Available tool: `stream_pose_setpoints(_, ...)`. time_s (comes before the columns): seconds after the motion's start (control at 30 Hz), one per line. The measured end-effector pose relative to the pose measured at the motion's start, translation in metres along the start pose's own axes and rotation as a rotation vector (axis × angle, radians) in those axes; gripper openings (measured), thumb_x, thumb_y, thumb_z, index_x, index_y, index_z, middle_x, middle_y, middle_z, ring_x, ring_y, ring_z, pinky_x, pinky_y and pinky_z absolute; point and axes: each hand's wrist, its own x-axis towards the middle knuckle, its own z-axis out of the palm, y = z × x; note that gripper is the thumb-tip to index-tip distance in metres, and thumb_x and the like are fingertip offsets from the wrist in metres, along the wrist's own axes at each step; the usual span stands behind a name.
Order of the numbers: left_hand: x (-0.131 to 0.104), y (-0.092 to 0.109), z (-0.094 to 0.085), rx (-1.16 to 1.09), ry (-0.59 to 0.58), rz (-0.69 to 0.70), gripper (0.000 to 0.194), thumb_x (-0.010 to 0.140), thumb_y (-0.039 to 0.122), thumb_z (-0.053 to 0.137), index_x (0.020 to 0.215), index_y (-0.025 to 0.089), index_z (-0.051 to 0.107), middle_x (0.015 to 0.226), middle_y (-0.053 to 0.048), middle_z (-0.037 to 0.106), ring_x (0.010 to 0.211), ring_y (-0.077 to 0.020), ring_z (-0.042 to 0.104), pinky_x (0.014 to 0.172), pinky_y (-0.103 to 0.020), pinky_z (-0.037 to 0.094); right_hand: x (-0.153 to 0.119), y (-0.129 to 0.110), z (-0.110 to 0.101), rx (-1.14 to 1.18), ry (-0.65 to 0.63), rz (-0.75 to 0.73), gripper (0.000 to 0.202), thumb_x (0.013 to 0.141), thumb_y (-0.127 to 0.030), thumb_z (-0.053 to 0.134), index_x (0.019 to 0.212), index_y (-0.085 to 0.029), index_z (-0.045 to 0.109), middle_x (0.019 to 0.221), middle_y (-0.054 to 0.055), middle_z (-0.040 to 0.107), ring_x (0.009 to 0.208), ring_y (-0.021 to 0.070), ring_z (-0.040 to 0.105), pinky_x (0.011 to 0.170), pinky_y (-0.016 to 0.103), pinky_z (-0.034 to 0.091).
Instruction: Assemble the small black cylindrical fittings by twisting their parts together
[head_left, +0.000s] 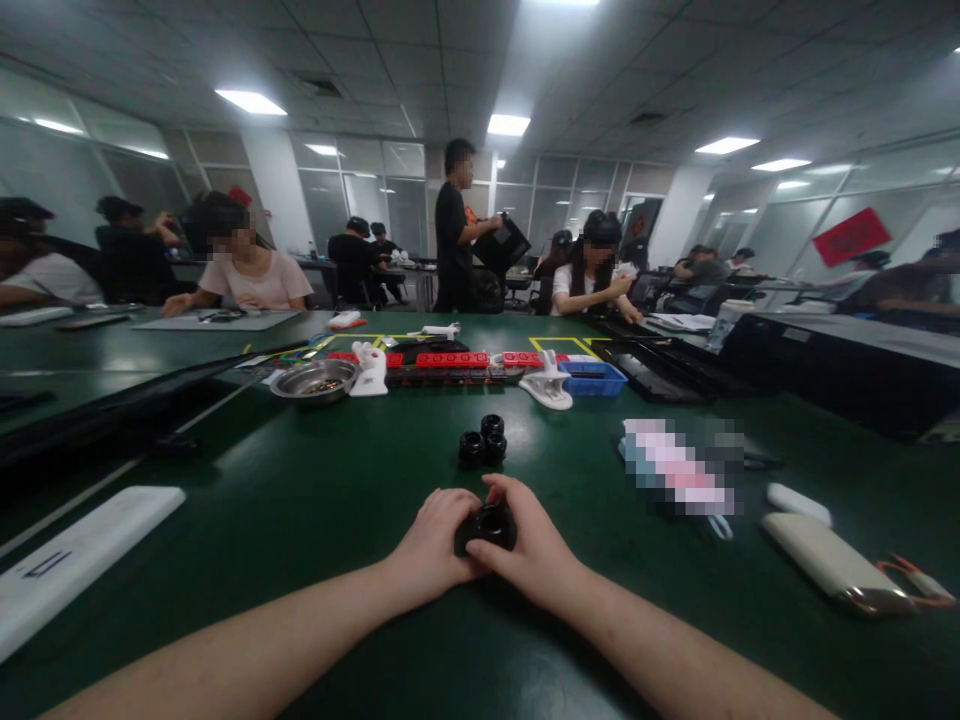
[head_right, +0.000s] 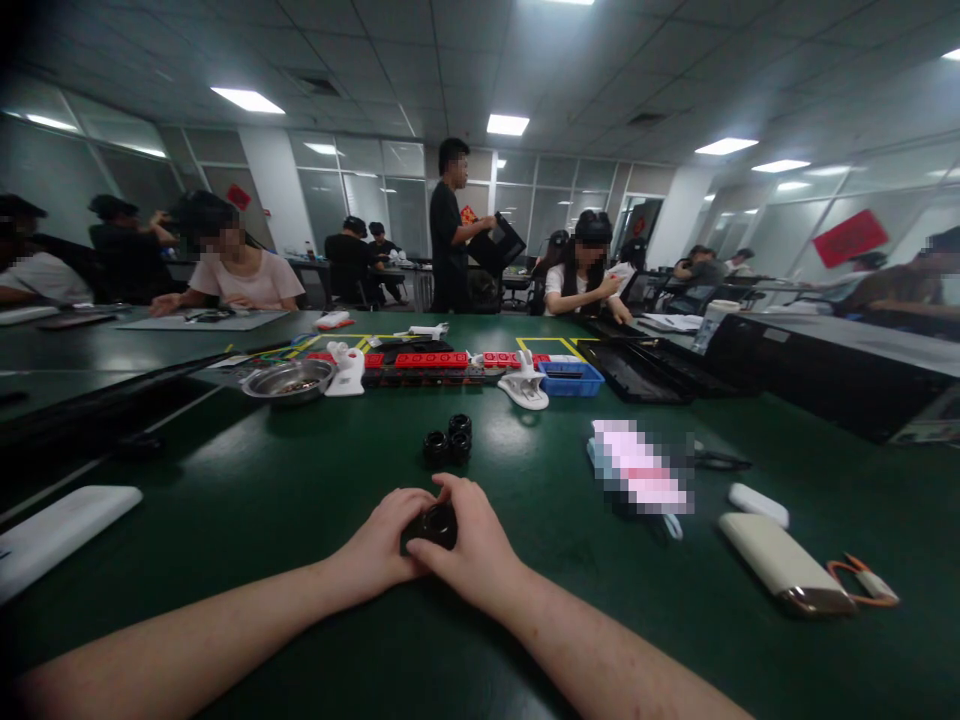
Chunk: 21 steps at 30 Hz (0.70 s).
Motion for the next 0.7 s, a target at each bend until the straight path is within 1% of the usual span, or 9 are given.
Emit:
stream_pose_setpoints(0.07,0.0000,0.0005,0.0003,-0.005,0.018,-0.007,0.034,0.060,0.030,0.069,0.089,0.019,0.056,0.100,-0.005,0.053,0.095,-0.0236,0.047,0.084,-0.037,0.039,0.0016,0.0006,0.0006,-0.004,0.026,0.047,0.056,0.063,-0.017,0.064,0.114,-0.018,0.041,0.097,0.005,0.052,0.092,0.0207,0.051,0.086,0.039,0.041)
stream_pose_setpoints(0.13,0.0001,0.0013,0.0002,-0.009,0.020,-0.015,0.033,0.060,0.031,0.069,0.087,0.019,0.055,0.098,-0.005,0.053,0.095,-0.0236,0.047,0.084,-0.037,0.040,0.0022,0.0004,-0.0001,0.017,0.017,0.048,0.053,0.064,-0.014,0.060,0.114,-0.018,0.040,0.095,0.004,0.052,0.091,0.0194,0.052,0.085,0.037,0.041)
stream_pose_setpoints(0.23,0.0004,0.0019,-0.0001,-0.012,0.014,-0.020,0.038,0.059,0.031,0.069,0.093,0.019,0.054,0.099,-0.005,0.052,0.096,-0.0243,0.047,0.085,-0.039,0.040,0.0007,-0.0008,-0.0023,0.065,-0.048,-0.009,0.057,0.064,-0.004,0.050,0.117,-0.020,0.037,0.101,0.005,0.053,0.096,0.0182,0.051,0.089,0.037,0.039)
stream_pose_setpoints(0.3,0.0004,0.0012,0.0001,-0.009,0.014,-0.019,0.038,0.059,0.030,0.069,0.092,0.019,0.054,0.100,-0.006,0.052,0.097,-0.0248,0.047,0.085,-0.039,0.039,-0.0008,-0.0013,-0.0029,0.069,-0.055,-0.042,0.062,0.062,-0.002,0.047,0.120,-0.021,0.034,0.108,0.006,0.051,0.102,0.0194,0.049,0.093,0.039,0.036)
stream_pose_setpoints(0.37,0.0002,-0.0002,0.0006,-0.008,0.013,-0.014,0.034,0.059,0.029,0.069,0.088,0.019,0.054,0.100,-0.006,0.052,0.097,-0.0248,0.047,0.085,-0.039,0.039,-0.0015,-0.0011,-0.0026,0.042,-0.011,-0.055,0.061,0.064,-0.006,0.052,0.121,-0.021,0.034,0.112,0.007,0.049,0.105,0.0213,0.046,0.093,0.041,0.035)
stream_pose_setpoints(0.5,-0.0007,-0.0023,0.0017,-0.008,0.022,0.000,0.030,0.061,0.032,0.068,0.084,0.019,0.053,0.100,-0.005,0.051,0.096,-0.0238,0.046,0.084,-0.038,0.039,-0.0003,0.0001,-0.0017,-0.018,0.093,-0.034,0.054,0.065,-0.019,0.062,0.115,-0.020,0.039,0.101,0.006,0.050,0.097,0.0222,0.048,0.086,0.039,0.040)
stream_pose_setpoints(0.6,-0.0011,-0.0011,0.0021,0.026,0.036,-0.013,0.033,0.060,0.037,0.068,0.082,0.019,0.052,0.096,-0.004,0.052,0.091,-0.0232,0.047,0.080,-0.037,0.040,0.0001,0.0004,-0.0028,-0.010,0.133,-0.069,0.048,0.071,-0.025,0.059,0.114,-0.019,0.040,0.101,0.007,0.050,0.095,0.0222,0.049,0.085,0.039,0.041)
stream_pose_setpoints(0.7,-0.0012,0.0001,0.0010,0.103,0.080,-0.081,0.036,0.057,0.040,0.069,0.078,0.019,0.049,0.087,-0.003,0.052,0.085,-0.0226,0.048,0.075,-0.036,0.039,-0.0005,0.0007,-0.0047,0.003,0.153,-0.113,0.043,0.076,-0.028,0.053,0.116,-0.019,0.039,0.105,0.008,0.050,0.097,0.0221,0.049,0.086,0.039,0.041)
